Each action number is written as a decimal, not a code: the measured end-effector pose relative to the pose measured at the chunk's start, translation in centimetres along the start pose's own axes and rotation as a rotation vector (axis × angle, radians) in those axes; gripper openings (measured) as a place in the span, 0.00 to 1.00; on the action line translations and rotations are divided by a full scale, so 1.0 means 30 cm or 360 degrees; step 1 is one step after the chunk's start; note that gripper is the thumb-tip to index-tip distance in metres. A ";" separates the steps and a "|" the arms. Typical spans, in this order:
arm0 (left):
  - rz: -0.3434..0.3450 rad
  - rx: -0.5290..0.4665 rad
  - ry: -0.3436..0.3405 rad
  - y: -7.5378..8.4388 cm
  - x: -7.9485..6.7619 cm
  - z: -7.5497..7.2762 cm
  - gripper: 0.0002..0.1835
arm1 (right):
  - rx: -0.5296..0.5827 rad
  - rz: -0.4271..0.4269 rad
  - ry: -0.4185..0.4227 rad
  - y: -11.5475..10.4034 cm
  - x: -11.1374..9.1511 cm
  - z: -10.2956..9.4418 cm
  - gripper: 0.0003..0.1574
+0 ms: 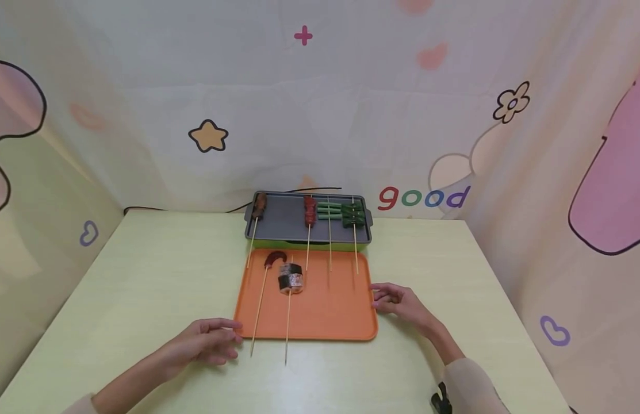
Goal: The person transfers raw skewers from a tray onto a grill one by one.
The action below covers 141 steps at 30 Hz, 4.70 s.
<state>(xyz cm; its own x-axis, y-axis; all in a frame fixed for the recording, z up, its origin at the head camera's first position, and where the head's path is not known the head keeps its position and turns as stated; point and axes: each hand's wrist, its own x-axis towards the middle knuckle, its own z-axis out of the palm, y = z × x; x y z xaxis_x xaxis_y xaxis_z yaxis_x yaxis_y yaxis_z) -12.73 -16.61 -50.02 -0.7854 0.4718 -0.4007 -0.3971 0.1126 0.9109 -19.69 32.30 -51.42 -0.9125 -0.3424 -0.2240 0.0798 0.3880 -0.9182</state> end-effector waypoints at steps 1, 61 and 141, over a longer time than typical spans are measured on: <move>0.0002 -0.0001 -0.0018 -0.006 -0.002 0.003 0.27 | 0.0000 0.0000 0.0001 0.000 -0.001 0.000 0.35; -0.0070 -0.0232 0.0147 0.015 0.036 0.076 0.30 | 0.0033 -0.0069 -0.0013 0.006 -0.002 0.002 0.33; 0.0217 -0.0109 0.0421 0.380 0.336 -0.016 0.23 | 0.0103 -0.0125 -0.0036 0.018 0.002 0.005 0.32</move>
<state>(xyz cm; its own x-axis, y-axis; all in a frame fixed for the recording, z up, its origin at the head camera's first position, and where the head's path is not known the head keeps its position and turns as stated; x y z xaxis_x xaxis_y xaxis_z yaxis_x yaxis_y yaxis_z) -25.40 -11.00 -43.73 -0.9265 0.2336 -0.2950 -0.3033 0.0005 0.9529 -19.65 32.37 -51.96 -0.9078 -0.3891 -0.1568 0.0344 0.3034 -0.9522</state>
